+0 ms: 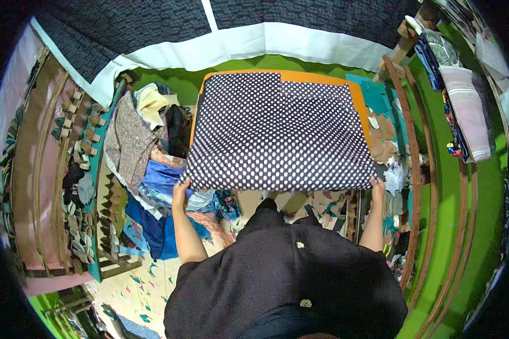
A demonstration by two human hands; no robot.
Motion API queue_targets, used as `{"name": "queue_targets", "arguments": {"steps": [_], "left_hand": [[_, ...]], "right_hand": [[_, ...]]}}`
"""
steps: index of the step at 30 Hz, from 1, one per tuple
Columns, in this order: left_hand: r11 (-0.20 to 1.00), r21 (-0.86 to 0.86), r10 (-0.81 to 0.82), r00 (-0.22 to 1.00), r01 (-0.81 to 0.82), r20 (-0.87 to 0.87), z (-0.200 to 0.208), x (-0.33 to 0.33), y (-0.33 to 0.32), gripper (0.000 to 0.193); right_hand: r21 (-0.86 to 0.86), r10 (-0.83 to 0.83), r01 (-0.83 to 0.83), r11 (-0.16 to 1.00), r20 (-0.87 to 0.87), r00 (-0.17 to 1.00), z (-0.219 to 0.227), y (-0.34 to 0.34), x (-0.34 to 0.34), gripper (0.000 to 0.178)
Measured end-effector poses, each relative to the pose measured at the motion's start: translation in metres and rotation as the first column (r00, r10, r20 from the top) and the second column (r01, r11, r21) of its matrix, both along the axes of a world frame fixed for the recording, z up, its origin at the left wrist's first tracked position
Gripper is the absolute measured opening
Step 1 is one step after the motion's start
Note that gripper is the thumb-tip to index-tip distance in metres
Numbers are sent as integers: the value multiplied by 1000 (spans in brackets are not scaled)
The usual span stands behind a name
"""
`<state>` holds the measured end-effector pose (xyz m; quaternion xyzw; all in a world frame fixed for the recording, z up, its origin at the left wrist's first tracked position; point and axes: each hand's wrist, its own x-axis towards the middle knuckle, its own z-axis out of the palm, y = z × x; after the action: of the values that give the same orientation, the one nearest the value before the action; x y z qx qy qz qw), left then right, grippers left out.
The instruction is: Folding and organizing various pieces of patterned fabric on a small table and placing them on a shelf.
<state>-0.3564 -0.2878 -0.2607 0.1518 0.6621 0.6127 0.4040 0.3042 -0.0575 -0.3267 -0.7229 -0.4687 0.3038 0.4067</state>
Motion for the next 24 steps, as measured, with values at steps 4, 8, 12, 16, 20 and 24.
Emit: {"name": "queue_targets", "arguments": {"steps": [4,8,12,16,20,24], "left_hand": [[966,-252,-55,998,50,-13,-58,-12,-42,36],[996,-62,-61,996,57,-65,-57,-17,-51,36],[986,-160,-13,990,36,142,-44,6,-62,33],[990,-140,33,947,13,321,-55,12,-70,18],[970,149,105,881,-193,461,-62,17,-84,22],[937,177,133,776,-301,616,-73,26,-90,33]], "right_hand": [[-67,249,-276,959,-272,930,15,-17,-43,22],[-49,137,-160,986,-311,940,23,-16,-39,27],[-219,24,-71,973,-208,978,10,-23,-38,29],[-430,-173,23,903,-312,934,21,-35,-47,18],[-448,-286,107,888,-356,890,23,-33,-42,16],[-432,-323,114,894,-447,834,21,-37,-39,20]]}}
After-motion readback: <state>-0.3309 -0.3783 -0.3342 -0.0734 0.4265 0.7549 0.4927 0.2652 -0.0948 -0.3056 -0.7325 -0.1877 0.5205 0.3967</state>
